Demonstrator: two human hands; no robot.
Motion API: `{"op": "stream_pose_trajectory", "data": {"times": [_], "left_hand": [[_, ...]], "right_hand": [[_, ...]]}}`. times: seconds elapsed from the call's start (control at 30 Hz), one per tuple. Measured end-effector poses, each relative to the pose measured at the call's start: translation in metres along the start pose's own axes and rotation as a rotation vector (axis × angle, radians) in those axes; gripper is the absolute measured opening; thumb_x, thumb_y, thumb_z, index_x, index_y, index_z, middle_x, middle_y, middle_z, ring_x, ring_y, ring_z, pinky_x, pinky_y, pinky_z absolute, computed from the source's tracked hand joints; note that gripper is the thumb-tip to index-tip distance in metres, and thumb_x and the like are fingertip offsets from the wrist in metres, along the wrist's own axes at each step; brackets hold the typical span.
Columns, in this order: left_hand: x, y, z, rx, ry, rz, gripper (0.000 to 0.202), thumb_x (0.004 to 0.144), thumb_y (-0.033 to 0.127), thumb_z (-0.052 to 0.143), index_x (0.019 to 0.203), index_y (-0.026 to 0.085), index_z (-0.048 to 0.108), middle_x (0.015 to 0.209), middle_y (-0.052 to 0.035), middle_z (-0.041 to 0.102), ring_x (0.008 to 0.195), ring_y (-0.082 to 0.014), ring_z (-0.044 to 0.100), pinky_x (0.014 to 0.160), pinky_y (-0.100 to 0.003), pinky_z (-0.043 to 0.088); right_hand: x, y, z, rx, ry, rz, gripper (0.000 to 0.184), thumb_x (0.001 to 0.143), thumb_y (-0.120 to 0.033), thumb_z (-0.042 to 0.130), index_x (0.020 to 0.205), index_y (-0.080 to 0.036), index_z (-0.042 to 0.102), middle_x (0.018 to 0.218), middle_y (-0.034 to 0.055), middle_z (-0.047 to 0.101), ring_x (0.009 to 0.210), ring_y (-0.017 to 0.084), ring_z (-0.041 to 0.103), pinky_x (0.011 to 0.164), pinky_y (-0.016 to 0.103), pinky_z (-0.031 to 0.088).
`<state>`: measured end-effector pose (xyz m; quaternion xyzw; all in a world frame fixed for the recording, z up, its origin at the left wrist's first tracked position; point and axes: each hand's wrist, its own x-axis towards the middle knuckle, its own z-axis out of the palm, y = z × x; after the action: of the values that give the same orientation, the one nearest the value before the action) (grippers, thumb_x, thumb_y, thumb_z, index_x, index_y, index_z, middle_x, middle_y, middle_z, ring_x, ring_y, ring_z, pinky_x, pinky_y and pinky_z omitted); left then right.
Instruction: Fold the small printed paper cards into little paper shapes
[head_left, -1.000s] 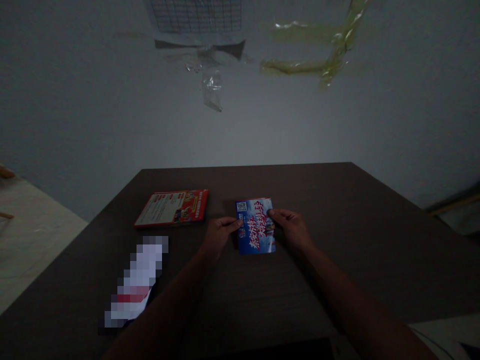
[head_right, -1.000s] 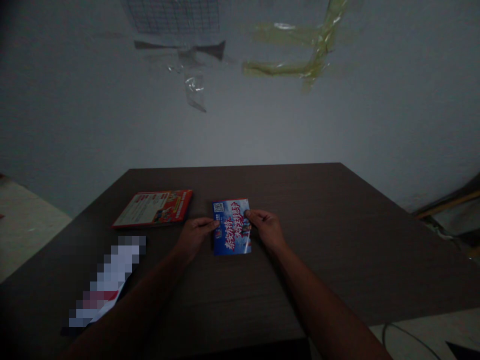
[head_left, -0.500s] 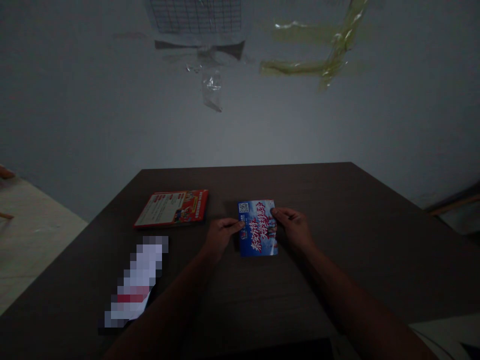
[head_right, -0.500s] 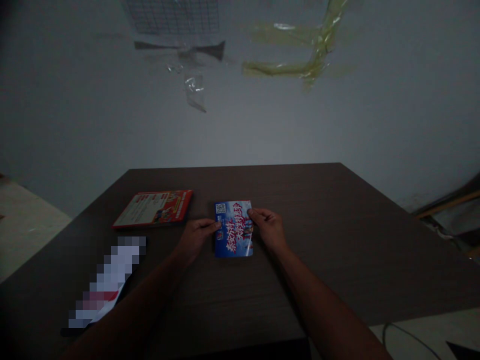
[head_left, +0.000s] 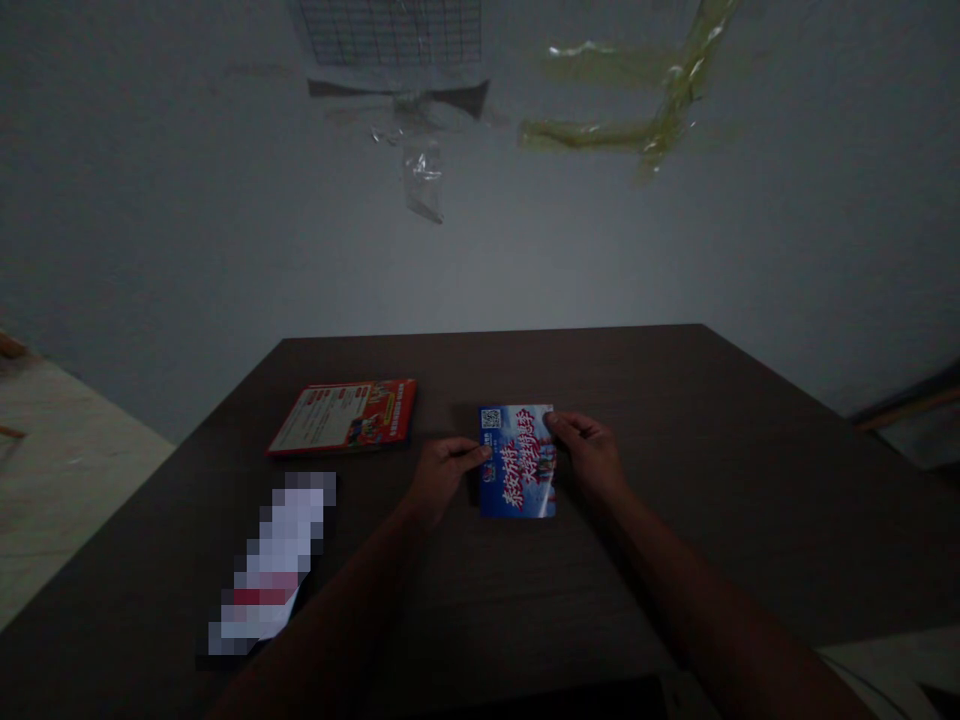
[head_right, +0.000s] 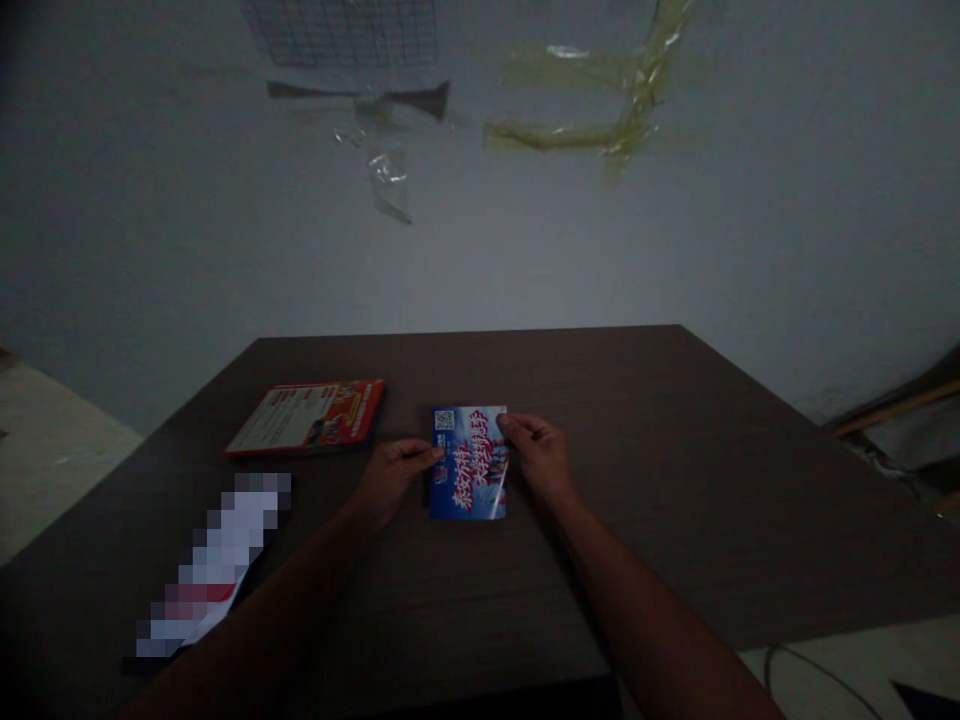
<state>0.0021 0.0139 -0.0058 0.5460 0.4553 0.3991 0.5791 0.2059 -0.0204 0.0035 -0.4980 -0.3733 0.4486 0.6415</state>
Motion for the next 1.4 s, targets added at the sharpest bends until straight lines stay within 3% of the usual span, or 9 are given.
{"op": "stream_pose_trajectory", "data": {"times": [0.47,0.87,1.23,1.4], "left_hand": [[-0.004,0.009,0.004,0.001,0.004,-0.040,0.017,0.059,0.032,0.075,0.063,0.016,0.070,0.060,0.0001,0.065,0.058,-0.0126,0.054,0.062,-0.025,0.040],[0.007,-0.002,-0.006,-0.098,0.097,0.037,0.025,0.061,0.039,0.075,0.068,0.015,0.071,0.067,-0.0029,0.067,0.063,-0.0145,0.056,0.065,-0.026,0.043],[0.005,0.002,-0.002,-0.152,0.136,0.033,0.026,0.058,0.038,0.077,0.067,0.014,0.071,0.061,-0.0016,0.065,0.056,-0.0123,0.053,0.059,-0.024,0.041],[0.005,0.003,-0.003,-0.160,0.151,0.033,0.026,0.059,0.037,0.076,0.066,0.014,0.070,0.062,-0.0020,0.065,0.056,-0.0120,0.053,0.059,-0.024,0.041]], "right_hand": [[0.001,0.001,0.000,0.022,0.030,-0.007,0.027,0.067,-0.042,0.072,0.075,-0.016,0.069,0.066,0.0022,0.065,0.057,0.014,0.055,0.054,0.026,0.044],[-0.001,0.005,0.002,0.003,-0.240,0.164,0.031,0.064,-0.044,0.074,0.075,-0.015,0.071,0.069,0.0031,0.068,0.057,0.012,0.058,0.058,0.026,0.045],[-0.003,0.003,0.006,-0.060,-0.171,0.193,0.037,0.057,-0.048,0.076,0.069,-0.014,0.068,0.062,0.0012,0.065,0.048,0.010,0.053,0.050,0.025,0.044],[-0.001,0.005,0.004,-0.092,-0.218,0.168,0.037,0.061,-0.048,0.074,0.074,-0.015,0.068,0.066,0.0021,0.066,0.052,0.011,0.054,0.054,0.026,0.045]]}}
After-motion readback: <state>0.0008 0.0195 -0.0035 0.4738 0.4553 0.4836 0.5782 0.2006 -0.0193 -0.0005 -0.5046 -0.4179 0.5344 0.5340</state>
